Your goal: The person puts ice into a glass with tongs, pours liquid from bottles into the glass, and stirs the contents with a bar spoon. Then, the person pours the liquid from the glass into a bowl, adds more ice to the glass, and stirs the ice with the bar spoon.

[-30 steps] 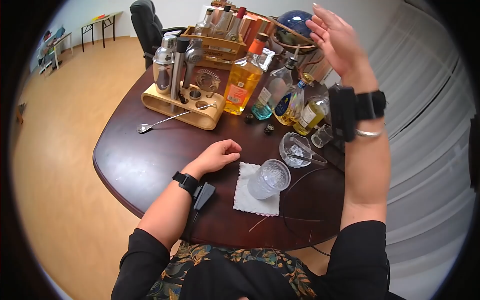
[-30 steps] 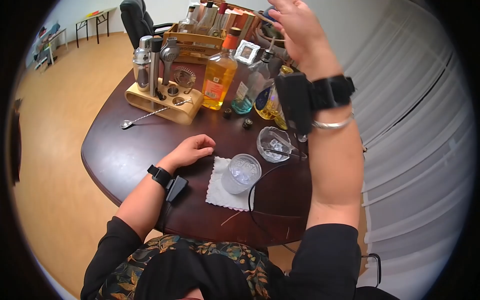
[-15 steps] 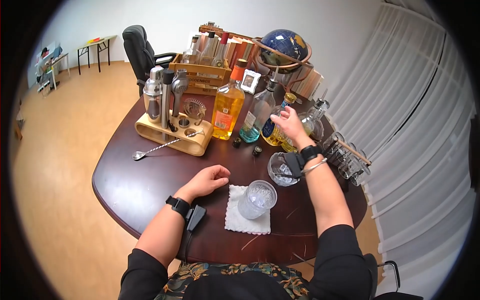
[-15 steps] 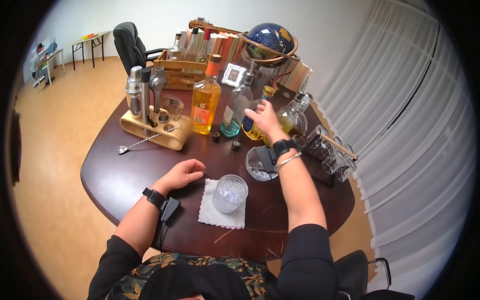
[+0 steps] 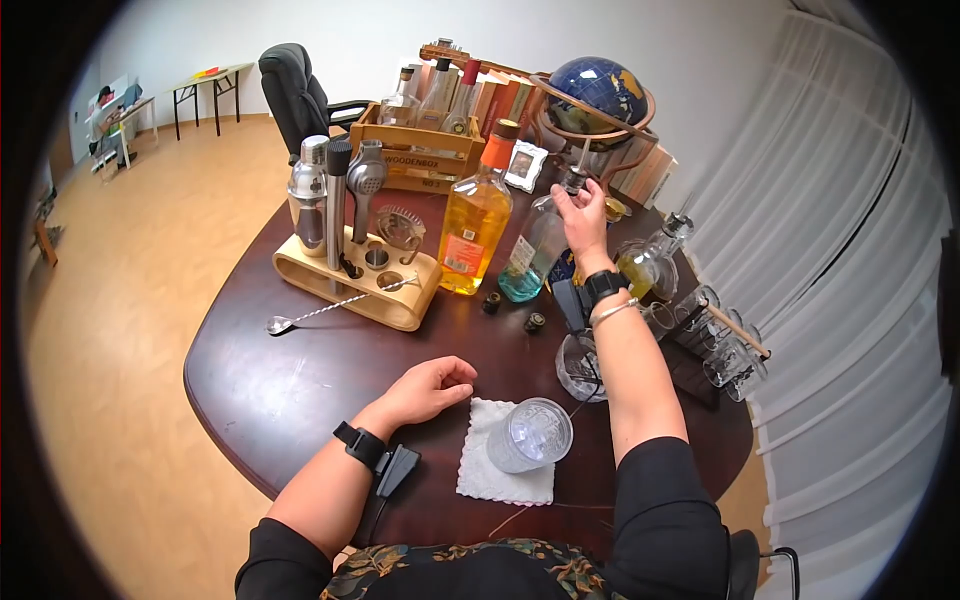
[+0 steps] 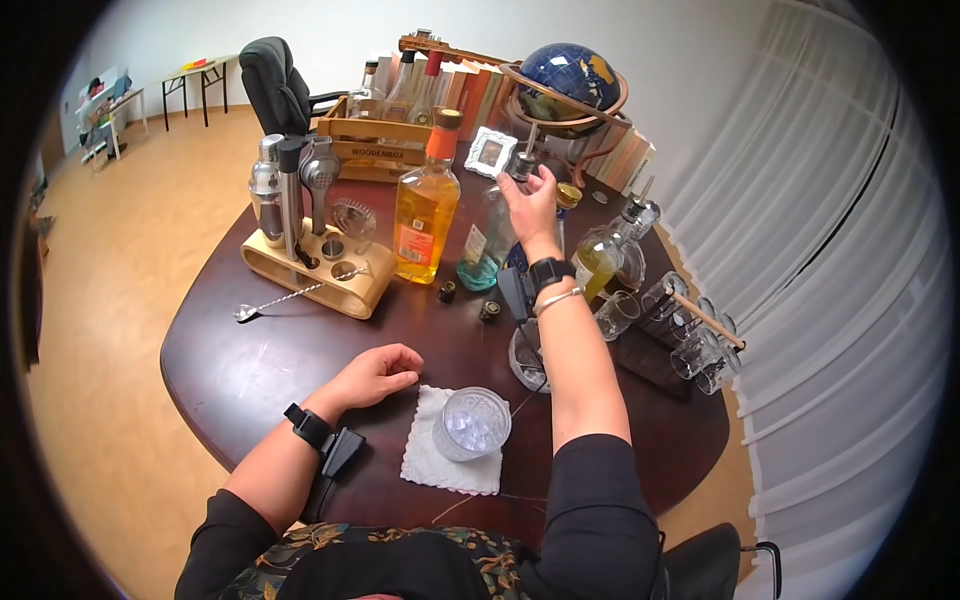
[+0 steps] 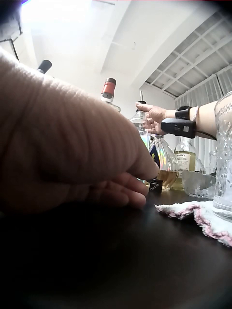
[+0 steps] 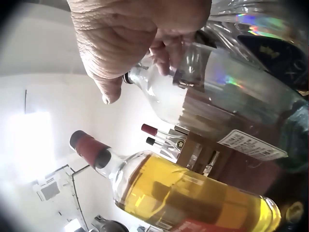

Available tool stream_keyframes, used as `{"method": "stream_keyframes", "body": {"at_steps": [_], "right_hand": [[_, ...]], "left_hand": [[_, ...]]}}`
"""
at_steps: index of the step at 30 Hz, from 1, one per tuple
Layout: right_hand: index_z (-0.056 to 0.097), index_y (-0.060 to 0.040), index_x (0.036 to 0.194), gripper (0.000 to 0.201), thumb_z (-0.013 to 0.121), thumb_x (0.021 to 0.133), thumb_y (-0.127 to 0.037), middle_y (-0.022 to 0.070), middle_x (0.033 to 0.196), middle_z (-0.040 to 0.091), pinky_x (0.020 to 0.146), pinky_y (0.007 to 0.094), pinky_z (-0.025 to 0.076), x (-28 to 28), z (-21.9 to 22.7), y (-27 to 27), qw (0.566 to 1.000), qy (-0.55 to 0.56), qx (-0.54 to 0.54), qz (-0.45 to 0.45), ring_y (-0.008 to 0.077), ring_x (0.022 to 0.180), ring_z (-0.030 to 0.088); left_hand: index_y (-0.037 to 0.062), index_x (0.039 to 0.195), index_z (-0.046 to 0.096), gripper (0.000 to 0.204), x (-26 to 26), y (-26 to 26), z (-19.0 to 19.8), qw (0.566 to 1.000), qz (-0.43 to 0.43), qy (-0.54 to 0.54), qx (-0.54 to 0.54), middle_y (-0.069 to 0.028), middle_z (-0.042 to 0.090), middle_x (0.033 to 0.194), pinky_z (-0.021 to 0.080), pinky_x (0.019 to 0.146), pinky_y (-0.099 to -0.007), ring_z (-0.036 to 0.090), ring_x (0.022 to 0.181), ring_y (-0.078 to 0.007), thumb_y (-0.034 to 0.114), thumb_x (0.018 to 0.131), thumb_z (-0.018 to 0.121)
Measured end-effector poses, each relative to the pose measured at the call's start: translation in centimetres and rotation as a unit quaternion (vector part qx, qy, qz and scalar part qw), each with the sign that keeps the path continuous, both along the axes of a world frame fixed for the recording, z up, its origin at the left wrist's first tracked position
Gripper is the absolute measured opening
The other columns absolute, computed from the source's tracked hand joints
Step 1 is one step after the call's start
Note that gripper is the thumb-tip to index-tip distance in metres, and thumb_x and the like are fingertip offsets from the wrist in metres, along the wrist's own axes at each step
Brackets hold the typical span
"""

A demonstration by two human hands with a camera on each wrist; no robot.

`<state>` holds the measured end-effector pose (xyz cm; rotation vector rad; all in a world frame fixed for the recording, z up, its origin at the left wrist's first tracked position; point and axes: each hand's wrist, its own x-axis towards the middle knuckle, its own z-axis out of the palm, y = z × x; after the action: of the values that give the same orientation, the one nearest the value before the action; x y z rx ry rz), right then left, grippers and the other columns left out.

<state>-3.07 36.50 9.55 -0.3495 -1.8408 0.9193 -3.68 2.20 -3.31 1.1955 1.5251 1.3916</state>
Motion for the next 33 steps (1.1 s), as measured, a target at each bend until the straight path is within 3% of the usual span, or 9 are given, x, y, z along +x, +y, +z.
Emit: {"method": "stream_keyframes", "body": {"at_steps": [2,3,7,18,23,28,29,30,33], "right_hand": [[0.04,0.0082,0.128,0.081,0.078,0.077,-0.041,0.0168,0.105,0.065,0.085,0.0337,0.048,0.0,1.8,-0.6,0.998,-0.052,-0.014,0.022,0.0239,0.093,0.063],[0.056,0.0029,0.107,0.054,0.076,0.079,-0.038,0.0082,0.085,0.068,0.074,0.0321,0.05,-0.3,2.0,-1.5,0.996,0.014,0.018,0.082,0.0187,0.076,0.064],[0.062,-0.0041,0.08,0.031,0.074,0.081,-0.032,0.0061,0.071,0.064,0.068,0.0324,0.048,0.3,2.8,-3.0,0.996,-0.047,0.067,-0.037,0.0157,0.07,0.061],[0.062,-0.0059,0.074,0.015,0.07,0.082,-0.016,-0.0021,0.063,0.058,0.06,0.0269,0.044,6.7,7.5,-6.5,0.999,0.03,0.04,0.01,0.0091,0.06,0.053],[0.063,-0.0076,0.084,0.008,0.07,0.084,-0.009,-0.0025,0.078,0.061,0.068,0.0236,0.043,14.0,12.0,-10.3,0.993,0.086,0.002,0.084,0.0074,0.071,0.054],[0.057,-0.0047,0.089,0.01,0.065,0.088,-0.01,0.0021,0.083,0.063,0.079,0.0279,0.048,22.5,14.7,-14.1,0.991,-0.041,0.023,0.125,0.0144,0.089,0.063],[0.057,-0.0045,0.089,0.01,0.065,0.088,-0.01,0.0029,0.084,0.063,0.081,0.0286,0.048,23.8,14.7,-14.5,0.987,-0.082,0.034,0.131,0.0153,0.091,0.063],[0.056,-0.0048,0.089,0.011,0.065,0.088,-0.011,0.0029,0.084,0.063,0.081,0.0291,0.048,24.8,14.6,-15.2,0.984,-0.124,0.028,0.126,0.0152,0.091,0.063],[0.055,-0.0057,0.087,0.013,0.066,0.086,-0.012,0.0025,0.083,0.062,0.082,0.0315,0.048,27.6,13.3,-16.6,0.964,-0.224,-0.006,0.144,0.0145,0.09,0.063]], "left_hand": [[0.0002,0.111,0.059,0.024,0.0,-0.1,0.1,1.0,0.0,0.0,0.0,-0.0055,0.065,0.097,0.05,0.083,-0.0272,0.061,0.09,-0.012,0.013,0.091,0.062],[0.0002,0.111,0.059,0.024,0.1,-0.1,0.2,1.0,0.0,-0.002,0.001,-0.0055,0.065,0.097,0.05,0.083,-0.0272,0.061,0.09,-0.0121,0.013,0.091,0.062],[0.0,0.11,0.059,0.023,0.1,-0.1,0.0,1.0,0.003,-0.009,0.002,-0.0054,0.065,0.097,0.05,0.083,-0.0271,0.061,0.09,-0.012,0.013,0.091,0.062],[-0.0003,0.112,0.057,0.022,-0.1,0.0,0.0,1.0,-0.012,-0.011,-0.006,-0.0037,0.062,0.101,0.049,0.085,-0.0253,0.059,0.093,-0.0101,0.008,0.092,0.06],[-0.001,0.11,0.058,0.022,-0.2,0.2,-0.8,0.999,-0.009,-0.026,0.027,-0.0046,0.064,0.098,0.051,0.081,-0.0256,0.06,0.089,-0.0104,0.009,0.091,0.061],[-0.0009,0.111,0.058,0.023,0.0,-0.1,-0.1,0.999,-0.005,-0.018,0.028,-0.0029,0.063,0.097,0.051,0.079,-0.0249,0.059,0.088,-0.0089,0.009,0.091,0.062],[-0.0024,0.116,0.056,0.027,-0.1,-0.3,0.4,1.0,-0.019,0.0,0.001,-0.0054,0.062,0.106,0.048,0.089,-0.0272,0.058,0.098,-0.0119,0.01,0.092,0.06],[-0.0006,0.112,0.058,0.024,-0.2,-0.1,-0.3,1.0,-0.006,0.003,0.028,-0.0024,0.063,0.097,0.05,0.079,-0.0244,0.059,0.087,-0.0085,0.01,0.091,0.062],[-0.0005,0.112,0.058,0.023,-0.2,-0.2,0.0,1.0,-0.011,-0.004,0.027,-0.0022,0.062,0.099,0.05,0.081,-0.024,0.059,0.089,-0.0081,0.009,0.091,0.061]]}}
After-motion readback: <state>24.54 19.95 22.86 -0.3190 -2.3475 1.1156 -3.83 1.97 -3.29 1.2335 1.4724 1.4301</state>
